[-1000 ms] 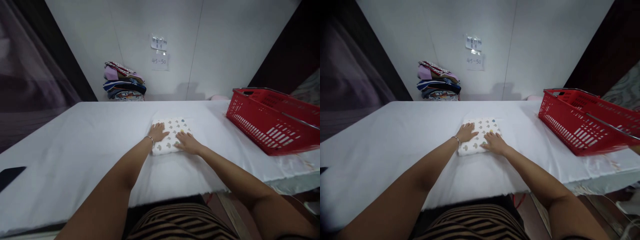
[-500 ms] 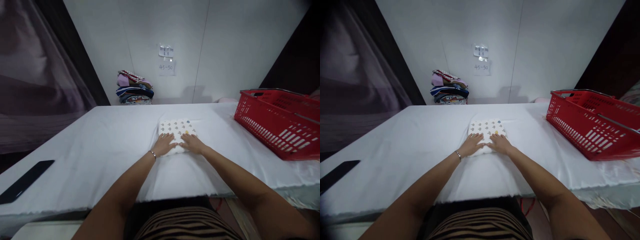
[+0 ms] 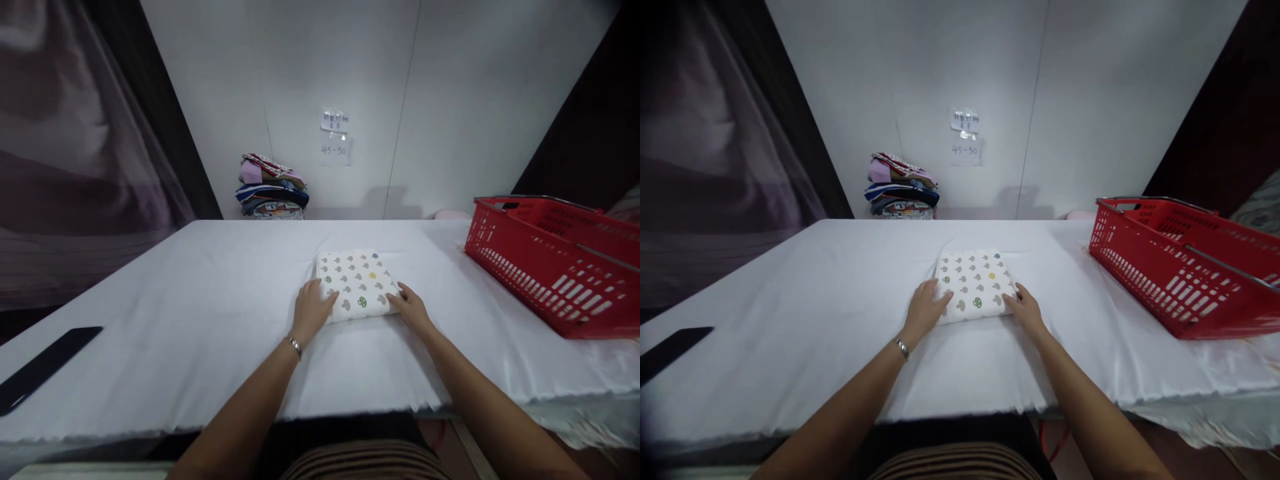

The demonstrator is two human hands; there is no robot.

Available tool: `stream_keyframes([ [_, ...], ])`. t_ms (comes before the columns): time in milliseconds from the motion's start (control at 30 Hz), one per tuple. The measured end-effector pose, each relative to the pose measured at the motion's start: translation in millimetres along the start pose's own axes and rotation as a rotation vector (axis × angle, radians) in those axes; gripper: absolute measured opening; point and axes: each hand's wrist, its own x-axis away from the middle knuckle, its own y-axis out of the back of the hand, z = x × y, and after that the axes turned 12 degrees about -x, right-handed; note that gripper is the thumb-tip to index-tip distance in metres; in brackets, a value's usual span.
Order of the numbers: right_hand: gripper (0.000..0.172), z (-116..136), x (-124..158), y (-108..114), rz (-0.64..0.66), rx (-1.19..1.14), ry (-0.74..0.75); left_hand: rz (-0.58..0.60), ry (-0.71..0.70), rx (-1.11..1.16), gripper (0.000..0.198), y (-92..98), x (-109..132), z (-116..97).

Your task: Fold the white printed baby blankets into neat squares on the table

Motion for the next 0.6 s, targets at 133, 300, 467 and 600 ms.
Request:
stream_keyframes([
  [133,0.076,-2,-1,-9,-0.013,-0.023,0.034,0.108,0.122,0.126,0.067,-2.2,19,1],
  [300,0.066,7,-3,-9,-0.019,0.025,0.127,0.084,0.142,0.190,0.066,-7.7,20,-4],
  [467,0.065,3,-8,22,-0.031,0.054,0.149,0.198,0.086,0.224,0.070,-11.5,39,-18],
  [600,0.064,-9,0,41,0.083,0.145,0.104,0.242,0.030,0.101,0.071,-1.2,51,-25],
])
